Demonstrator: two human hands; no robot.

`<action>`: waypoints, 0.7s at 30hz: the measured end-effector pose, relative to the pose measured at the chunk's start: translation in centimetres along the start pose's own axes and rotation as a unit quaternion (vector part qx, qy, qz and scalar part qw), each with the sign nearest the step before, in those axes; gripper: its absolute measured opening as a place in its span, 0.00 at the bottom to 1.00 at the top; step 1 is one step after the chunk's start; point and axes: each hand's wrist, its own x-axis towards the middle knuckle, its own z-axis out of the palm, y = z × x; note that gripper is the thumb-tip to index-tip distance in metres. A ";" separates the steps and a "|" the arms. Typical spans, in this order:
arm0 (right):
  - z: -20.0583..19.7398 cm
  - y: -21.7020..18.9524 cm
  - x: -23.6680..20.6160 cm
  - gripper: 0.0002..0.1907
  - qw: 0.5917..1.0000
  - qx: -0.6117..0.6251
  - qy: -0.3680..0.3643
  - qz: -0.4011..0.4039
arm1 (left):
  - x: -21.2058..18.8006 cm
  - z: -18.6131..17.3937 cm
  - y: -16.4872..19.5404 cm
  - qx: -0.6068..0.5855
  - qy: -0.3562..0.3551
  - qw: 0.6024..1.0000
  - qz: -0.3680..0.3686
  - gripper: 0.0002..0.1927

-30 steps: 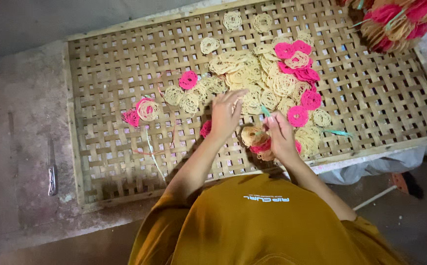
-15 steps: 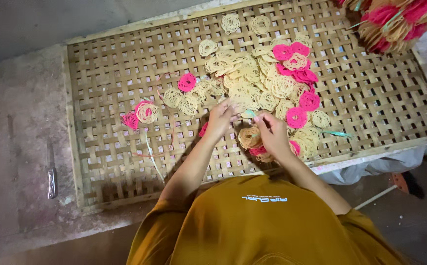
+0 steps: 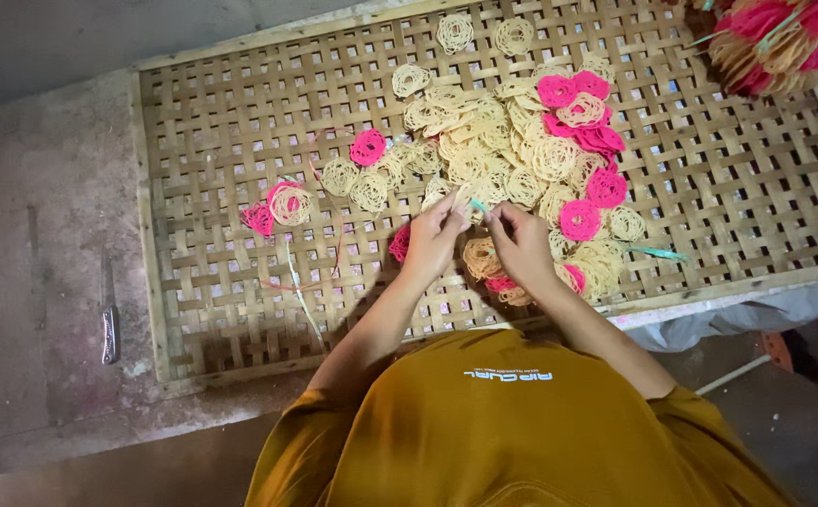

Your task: The person repeatedly picks up small beige and pink coiled items from a woven tray and threads them onto a thin stick. They continue adding items one by one, forming a growing stack on the stick. The process is repetitive and focused on assembling the decorative pieces.

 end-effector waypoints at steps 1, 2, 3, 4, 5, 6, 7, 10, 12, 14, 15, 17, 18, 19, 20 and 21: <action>0.0 -0.2 0.0 0.11 1.000 -0.008 -0.001 -0.002 | -0.2 0.2 0.0 -0.006 -0.002 1.000 0.008 0.20; -0.1 -0.3 0.0 0.11 1.000 -0.013 0.004 -0.013 | -0.3 0.4 0.0 -0.012 -0.003 1.000 0.015 0.20; -0.1 -0.5 0.0 0.10 0.999 -0.019 0.008 -0.024 | -0.5 0.5 -0.1 0.004 -0.005 1.000 0.016 0.21; -0.1 -0.7 0.0 0.10 0.999 -0.025 0.012 -0.036 | -0.6 0.6 -0.1 0.020 -0.006 1.000 0.018 0.21; -0.1 -0.9 0.1 0.10 0.998 -0.035 0.014 -0.043 | -0.7 0.6 -0.2 0.037 -0.007 0.999 0.019 0.21; -0.1 -1.0 0.1 0.09 0.998 -0.045 0.016 -0.051 | -0.8 0.5 -0.3 0.034 -0.003 0.999 -0.008 0.21; -0.1 -1.1 0.2 0.09 0.997 -0.054 0.018 -0.059 | -0.8 0.4 -0.4 0.031 0.001 0.999 -0.035 0.21; -0.2 -1.4 0.1 0.09 0.995 -0.083 0.010 -0.061 | -0.6 0.1 -0.7 -0.003 -0.003 1.000 -0.023 0.20; -0.2 -1.5 0.0 0.09 0.994 -0.092 0.012 -0.057 | -0.5 0.1 -0.9 -0.032 -0.008 0.999 -0.012 0.20; -0.2 -1.4 -0.1 0.09 0.992 -0.109 0.018 -0.061 | -0.4 0.2 -1.0 -0.055 -0.010 0.998 -0.027 0.20; -0.2 -1.4 -0.1 0.09 0.990 -0.120 0.022 -0.067 | -0.5 0.3 -0.9 -0.052 -0.010 0.998 -0.023 0.20; -0.1 -1.2 0.0 0.08 0.985 -0.144 0.030 -0.086 | -0.7 0.4 -0.6 -0.047 -0.011 0.999 -0.015 0.20; 0.0 -1.1 0.0 0.08 0.982 -0.156 0.034 -0.098 | -0.8 0.4 -0.4 -0.032 -0.009 0.999 -0.009 0.20; 0.0 -1.1 0.0 0.08 0.979 -0.168 0.037 -0.110 | -1.0 0.4 -0.1 -0.017 -0.008 1.000 -0.002 0.19; 0.0 -1.0 0.1 0.08 0.980 -0.169 0.034 -0.101 | -1.1 0.4 0.3 -0.002 -0.007 1.000 0.004 0.19; 0.1 -0.9 0.1 0.08 0.981 -0.170 0.029 -0.091 | -1.3 0.4 0.7 0.027 0.002 1.000 0.002 0.19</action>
